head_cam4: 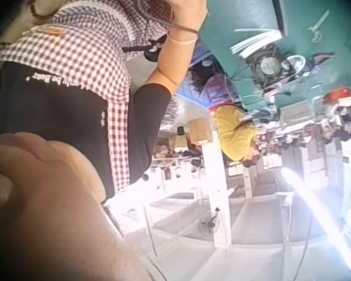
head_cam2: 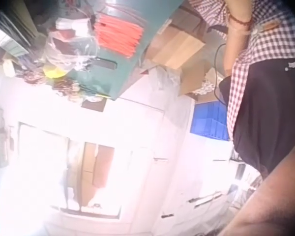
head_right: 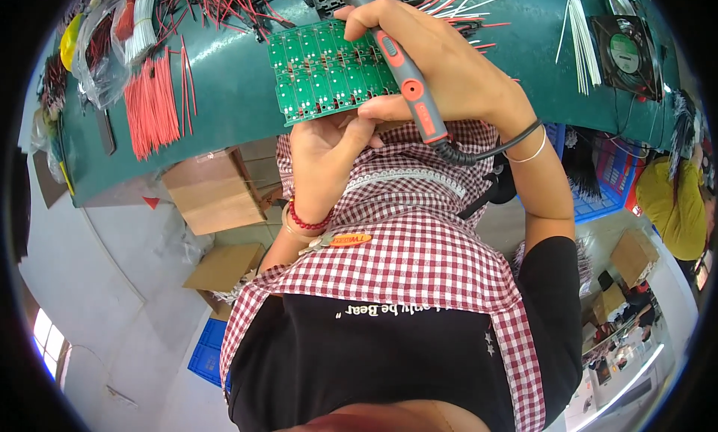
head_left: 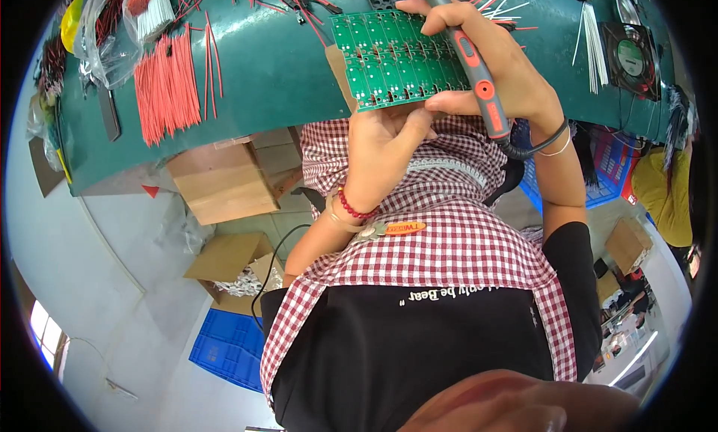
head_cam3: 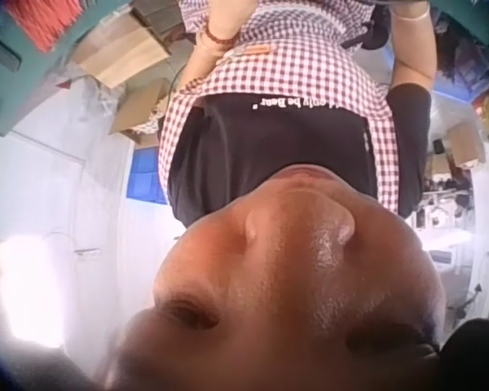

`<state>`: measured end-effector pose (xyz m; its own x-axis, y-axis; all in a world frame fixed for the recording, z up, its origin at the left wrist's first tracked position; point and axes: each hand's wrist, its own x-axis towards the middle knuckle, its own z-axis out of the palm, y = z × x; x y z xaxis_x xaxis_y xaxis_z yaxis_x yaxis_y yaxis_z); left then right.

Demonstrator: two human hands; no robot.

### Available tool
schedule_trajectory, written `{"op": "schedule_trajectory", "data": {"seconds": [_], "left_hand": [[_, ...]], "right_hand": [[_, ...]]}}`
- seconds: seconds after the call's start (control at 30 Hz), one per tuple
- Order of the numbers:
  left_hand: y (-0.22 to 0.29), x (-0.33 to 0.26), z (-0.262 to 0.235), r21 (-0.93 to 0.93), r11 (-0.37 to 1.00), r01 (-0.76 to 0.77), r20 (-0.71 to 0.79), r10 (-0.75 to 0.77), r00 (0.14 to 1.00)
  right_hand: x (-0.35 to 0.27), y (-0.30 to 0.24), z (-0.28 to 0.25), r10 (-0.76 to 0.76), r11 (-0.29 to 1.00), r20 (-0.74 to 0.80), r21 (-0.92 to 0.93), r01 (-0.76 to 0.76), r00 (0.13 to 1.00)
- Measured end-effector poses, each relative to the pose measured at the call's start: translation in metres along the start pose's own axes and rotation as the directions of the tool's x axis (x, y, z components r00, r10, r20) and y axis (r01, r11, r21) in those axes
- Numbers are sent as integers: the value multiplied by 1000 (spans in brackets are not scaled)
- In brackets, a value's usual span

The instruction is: The person inserts wires into a circuit board, places a cardboard backing behind the board, and solders the wire connections using a soldering iron.

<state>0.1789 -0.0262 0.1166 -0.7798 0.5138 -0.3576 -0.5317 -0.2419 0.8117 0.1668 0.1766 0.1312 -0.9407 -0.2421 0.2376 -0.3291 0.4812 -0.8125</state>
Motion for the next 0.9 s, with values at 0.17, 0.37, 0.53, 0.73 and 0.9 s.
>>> {"op": "schedule_trajectory", "data": {"seconds": [0.17,0.37,0.53,0.73,0.9], "left_hand": [[-9,5,3,-47,998,-50,-4,49,999],[-13,5,9,52,998,-46,-51,49,997],[-18,5,14,92,986,-142,-137,154,979],[-15,8,15,184,973,-142,-94,161,982],[-15,8,14,103,984,-142,-72,150,986]], "right_hand": [[-4,3,3,-6,998,-11,59,7,1000],[-4,5,2,-27,998,-23,55,29,999],[-3,6,5,-32,992,-48,120,37,998],[-1,5,1,-19,985,-18,172,22,1000],[-3,8,1,6,973,20,231,-10,1000]]}}
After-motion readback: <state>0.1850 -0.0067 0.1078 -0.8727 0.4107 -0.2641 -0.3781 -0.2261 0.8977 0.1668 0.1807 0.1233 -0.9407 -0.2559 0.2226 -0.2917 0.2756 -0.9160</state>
